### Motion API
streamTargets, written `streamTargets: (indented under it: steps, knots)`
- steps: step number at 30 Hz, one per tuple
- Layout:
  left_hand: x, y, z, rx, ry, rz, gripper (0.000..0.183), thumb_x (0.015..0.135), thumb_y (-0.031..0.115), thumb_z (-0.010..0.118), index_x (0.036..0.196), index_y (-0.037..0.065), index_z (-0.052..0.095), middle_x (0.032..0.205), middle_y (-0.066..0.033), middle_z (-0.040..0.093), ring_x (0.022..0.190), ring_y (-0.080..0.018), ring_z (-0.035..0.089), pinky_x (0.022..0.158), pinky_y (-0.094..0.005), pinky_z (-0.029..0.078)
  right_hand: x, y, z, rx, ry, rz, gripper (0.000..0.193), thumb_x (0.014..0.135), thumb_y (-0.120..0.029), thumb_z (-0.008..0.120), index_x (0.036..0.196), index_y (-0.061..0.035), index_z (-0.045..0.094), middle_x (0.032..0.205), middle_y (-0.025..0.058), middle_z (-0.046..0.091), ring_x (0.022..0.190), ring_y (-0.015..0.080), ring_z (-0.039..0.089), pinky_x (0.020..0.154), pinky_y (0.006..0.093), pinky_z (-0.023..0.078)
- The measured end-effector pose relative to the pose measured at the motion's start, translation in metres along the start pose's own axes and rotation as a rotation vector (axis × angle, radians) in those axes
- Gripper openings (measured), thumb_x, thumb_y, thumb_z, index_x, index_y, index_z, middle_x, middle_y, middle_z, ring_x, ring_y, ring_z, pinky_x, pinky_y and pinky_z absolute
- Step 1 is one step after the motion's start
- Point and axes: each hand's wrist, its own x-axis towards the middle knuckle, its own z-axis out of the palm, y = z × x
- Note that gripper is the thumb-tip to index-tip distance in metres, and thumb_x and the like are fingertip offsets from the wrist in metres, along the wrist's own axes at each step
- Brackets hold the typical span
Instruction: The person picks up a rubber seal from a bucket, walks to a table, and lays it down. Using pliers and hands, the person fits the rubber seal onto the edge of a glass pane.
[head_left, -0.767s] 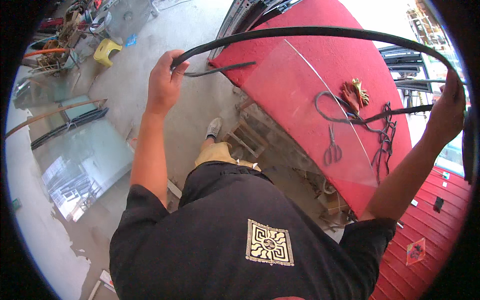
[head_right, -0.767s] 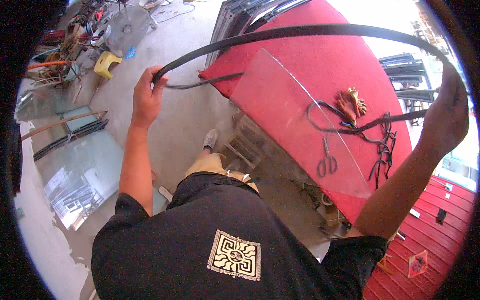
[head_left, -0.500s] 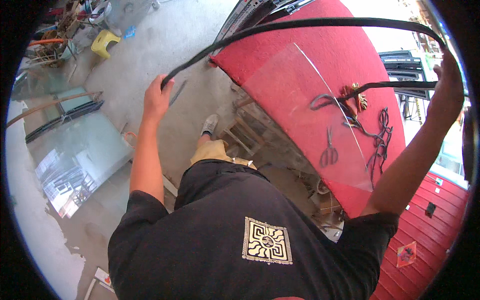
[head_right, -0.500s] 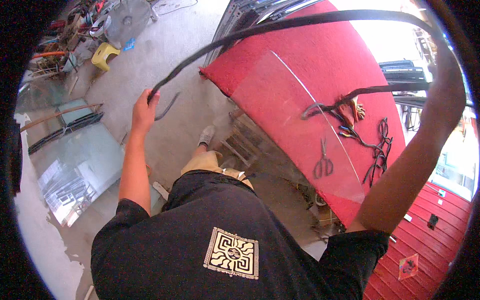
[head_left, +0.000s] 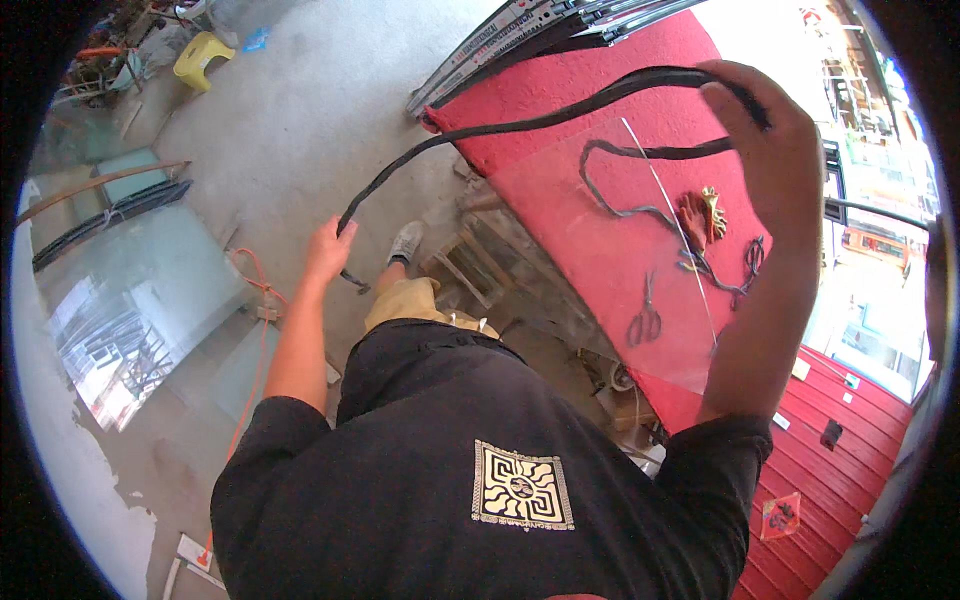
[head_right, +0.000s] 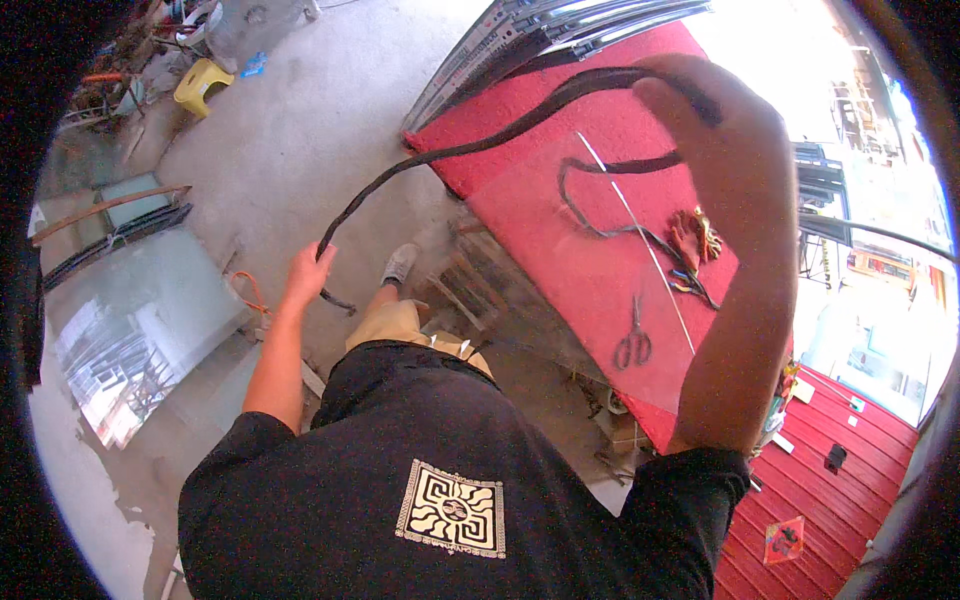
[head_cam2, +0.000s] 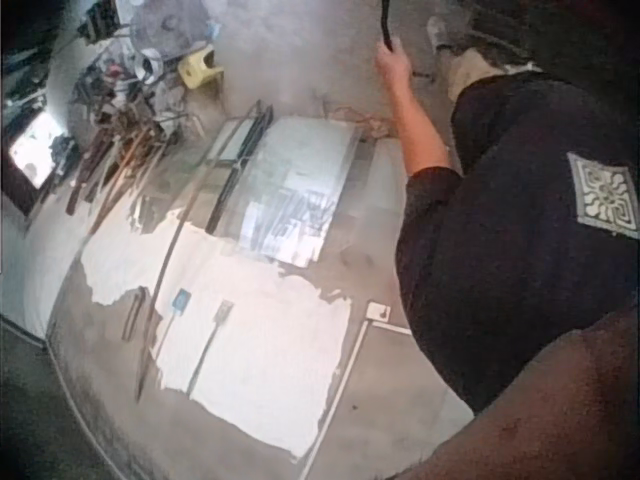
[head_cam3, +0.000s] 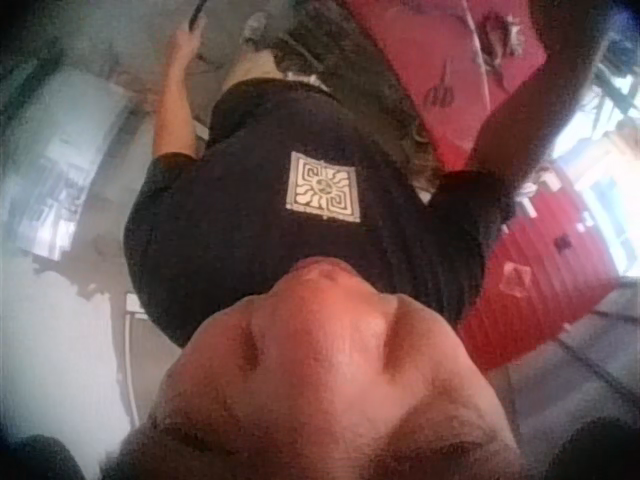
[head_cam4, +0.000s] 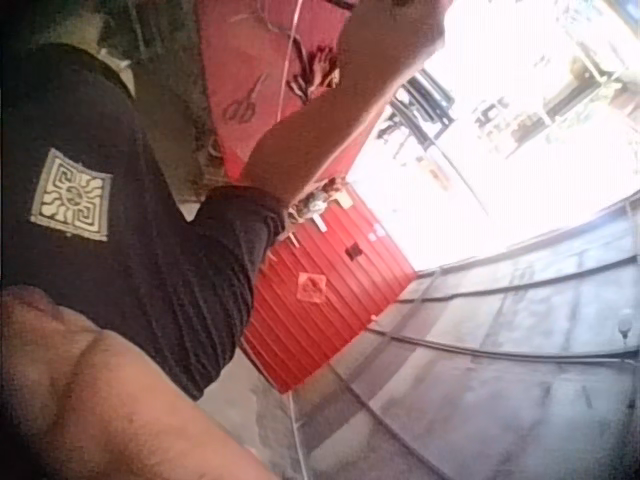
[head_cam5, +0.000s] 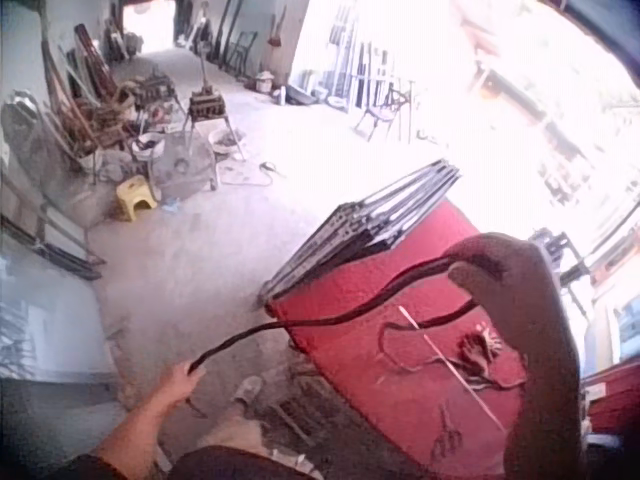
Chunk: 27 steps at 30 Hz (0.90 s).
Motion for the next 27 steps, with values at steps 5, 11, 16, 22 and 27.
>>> streamTargets:
  steps: [5,11,16,22,27]
  knots:
    - [0.01,-0.038,0.018,-0.035,-0.08,-0.056,0.039,0.099,0.04,0.06,0.103,0.002,0.066,0.086,-0.0197,0.069,0.084,-0.0395,0.066,0.075,-0.0479,0.05,-0.016,-0.026,0.042,-0.036,-0.279,-0.206,0.027,0.088,-0.021,0.074,0.11,-0.0055,0.072,0.095,0.0133,0.071,0.088,0.0301,0.069,0.081,0.041,0.054]
    - [-0.003,-0.045,0.018,0.193,-0.108,-0.105,0.037,0.098,0.039,0.06,0.107,0.004,0.068,0.093,-0.0197,0.071,0.092,-0.0402,0.067,0.08,-0.0486,0.05,-0.053,-0.026,0.11,-0.312,-0.504,-0.478,0.032,0.082,-0.017,0.074,0.114,-0.0125,0.068,0.093,0.008,0.065,0.099,0.0302,0.063,0.098,0.0438,0.047]
    - [-0.006,-0.045,0.026,0.223,-0.208,-0.103,0.036,0.097,0.038,0.062,0.116,0.008,0.068,0.103,-0.0177,0.072,0.099,-0.0373,0.068,0.085,-0.0463,0.052,-0.075,-0.003,0.157,-0.557,-0.422,-0.611,0.029,0.086,-0.02,0.06,0.112,-0.0091,0.067,0.109,0.0092,0.066,0.116,0.0278,0.06,0.115,0.0442,0.038]
    - [0.0,-0.039,0.055,0.206,-0.3,-0.066,0.033,0.095,0.025,0.064,0.124,0.011,0.066,0.117,-0.0164,0.071,0.11,-0.038,0.065,0.094,-0.0464,0.051,-0.11,-0.015,0.169,-0.099,-0.714,-0.432,0.047,0.083,-0.023,0.07,0.128,-0.0108,0.061,0.122,0.0098,0.063,0.121,0.0288,0.058,0.116,0.0483,0.038]
    - [0.004,-0.033,0.081,0.222,-0.426,-0.047,0.036,0.094,0.02,0.061,0.129,0.014,0.065,0.119,-0.0147,0.071,0.111,-0.038,0.065,0.093,-0.0477,0.051,-0.129,-0.019,0.175,-0.021,-0.771,-0.298,0.052,0.082,-0.025,0.076,0.129,-0.0099,0.061,0.121,0.0108,0.065,0.119,0.0312,0.061,0.112,0.0486,0.043]
